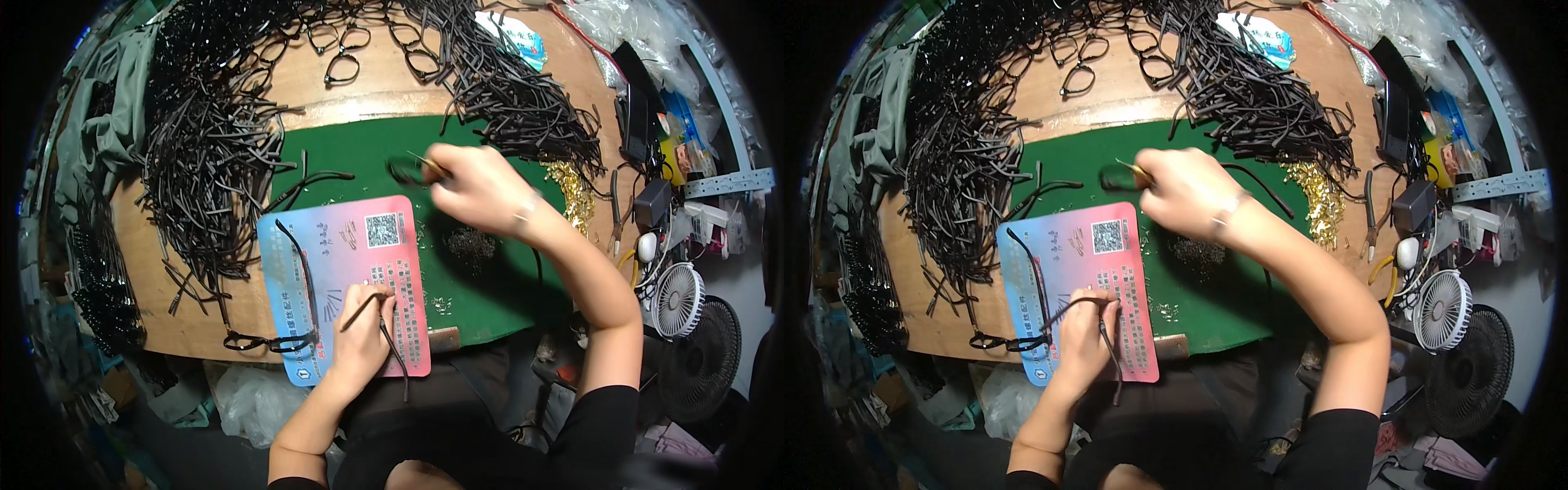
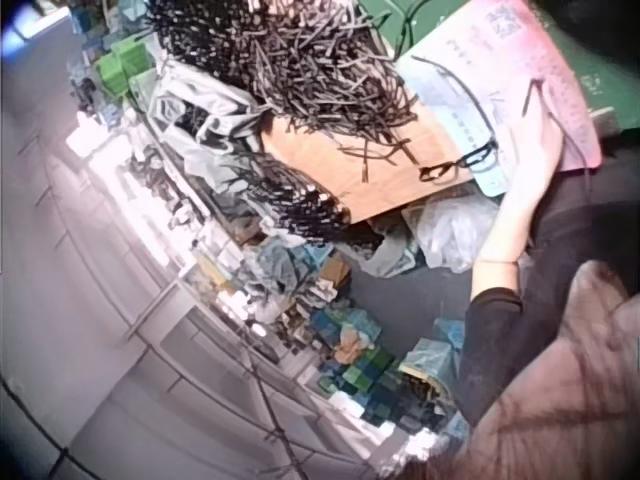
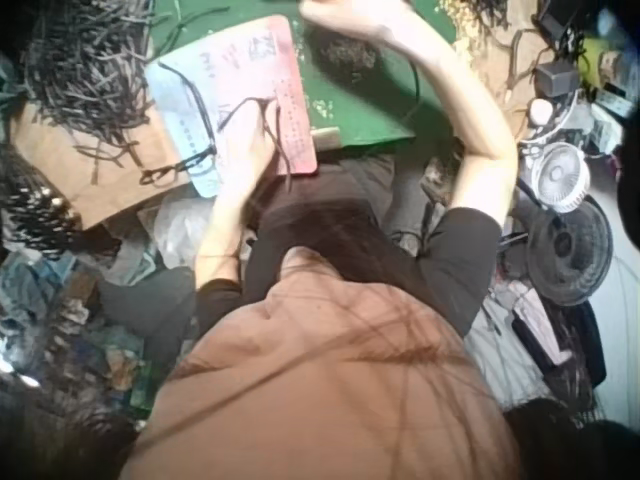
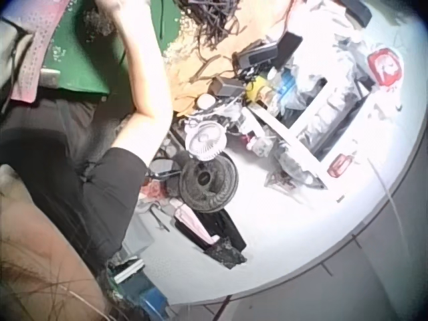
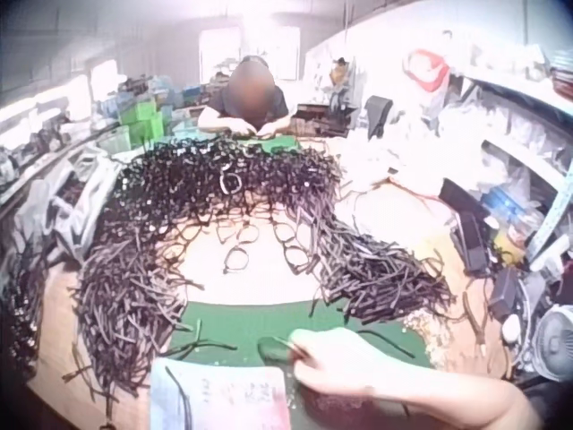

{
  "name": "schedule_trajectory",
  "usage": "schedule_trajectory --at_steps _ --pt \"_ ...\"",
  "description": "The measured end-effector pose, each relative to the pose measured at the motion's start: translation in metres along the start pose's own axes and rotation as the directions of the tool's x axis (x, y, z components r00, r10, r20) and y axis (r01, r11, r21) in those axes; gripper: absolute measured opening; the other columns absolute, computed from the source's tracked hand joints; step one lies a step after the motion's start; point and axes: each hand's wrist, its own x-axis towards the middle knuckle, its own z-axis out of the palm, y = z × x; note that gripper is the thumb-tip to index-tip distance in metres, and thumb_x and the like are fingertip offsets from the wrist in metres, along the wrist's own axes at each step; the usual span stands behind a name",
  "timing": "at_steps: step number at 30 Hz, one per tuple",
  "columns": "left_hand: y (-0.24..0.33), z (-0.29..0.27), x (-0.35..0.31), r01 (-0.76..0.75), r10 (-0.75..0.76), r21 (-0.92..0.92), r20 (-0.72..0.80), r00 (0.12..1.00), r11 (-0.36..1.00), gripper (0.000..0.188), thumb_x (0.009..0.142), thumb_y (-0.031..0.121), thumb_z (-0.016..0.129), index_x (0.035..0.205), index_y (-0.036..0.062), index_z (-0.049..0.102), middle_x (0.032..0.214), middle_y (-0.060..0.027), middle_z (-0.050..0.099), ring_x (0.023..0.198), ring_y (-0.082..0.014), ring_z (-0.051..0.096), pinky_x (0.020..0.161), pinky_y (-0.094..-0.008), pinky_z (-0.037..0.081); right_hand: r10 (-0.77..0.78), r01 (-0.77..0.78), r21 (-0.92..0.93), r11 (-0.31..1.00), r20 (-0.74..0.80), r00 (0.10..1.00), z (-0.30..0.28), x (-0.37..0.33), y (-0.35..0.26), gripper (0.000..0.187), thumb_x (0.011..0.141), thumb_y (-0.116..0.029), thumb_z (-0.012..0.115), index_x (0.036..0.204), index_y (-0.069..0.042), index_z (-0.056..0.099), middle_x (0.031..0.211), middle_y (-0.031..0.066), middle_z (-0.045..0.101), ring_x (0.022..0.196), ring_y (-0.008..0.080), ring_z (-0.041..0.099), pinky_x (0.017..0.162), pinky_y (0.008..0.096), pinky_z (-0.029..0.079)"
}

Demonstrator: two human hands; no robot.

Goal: The person repeatedly picks up black cables and small metallic connectors from a green work mat, inserts the connectors into the cable ends, and places the assembled units on a pink and blue card. The person continues this repetitive assembly process throughout the clip.

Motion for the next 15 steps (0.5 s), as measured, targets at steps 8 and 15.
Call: schedule_trajectory --at_steps 8,15 --pt "-0.006 -0.007 -0.004 0.342 -0.404 -0.465 -0.038 0.914 0.817 0.012 0.092 0.008 0.053 0.100 -0.0010 0.054 0.070 -0.0019 0.056 0.053 -0.0050 0.051 0.046 -0.0188 0.042 -0.511 0.518 -0.110 0.848 0.089 0.855 0.069 -0.155 -0.021 0.009 0.071 -0.013 0.057 0.075 -0.012 0.049 0.067 0.0016 0.047 0.049 0.0108 0.055 0.039 0.0262 0.043" --pt "0.012 0.014 -0.014 0.398 -0.418 -0.536 0.089 0.904 0.745 0.009 0.094 0.007 0.049 0.099 -0.0005 0.050 0.073 -0.0048 0.055 0.055 -0.0059 0.055 0.050 -0.0197 0.048 -0.494 0.484 0.103 0.869 0.119 0.861 0.107 -0.152 -0.009 0.012 0.071 -0.012 0.057 0.082 -0.010 0.052 0.075 0.0036 0.051 0.050 0.0173 0.057 0.042 0.0314 0.047"
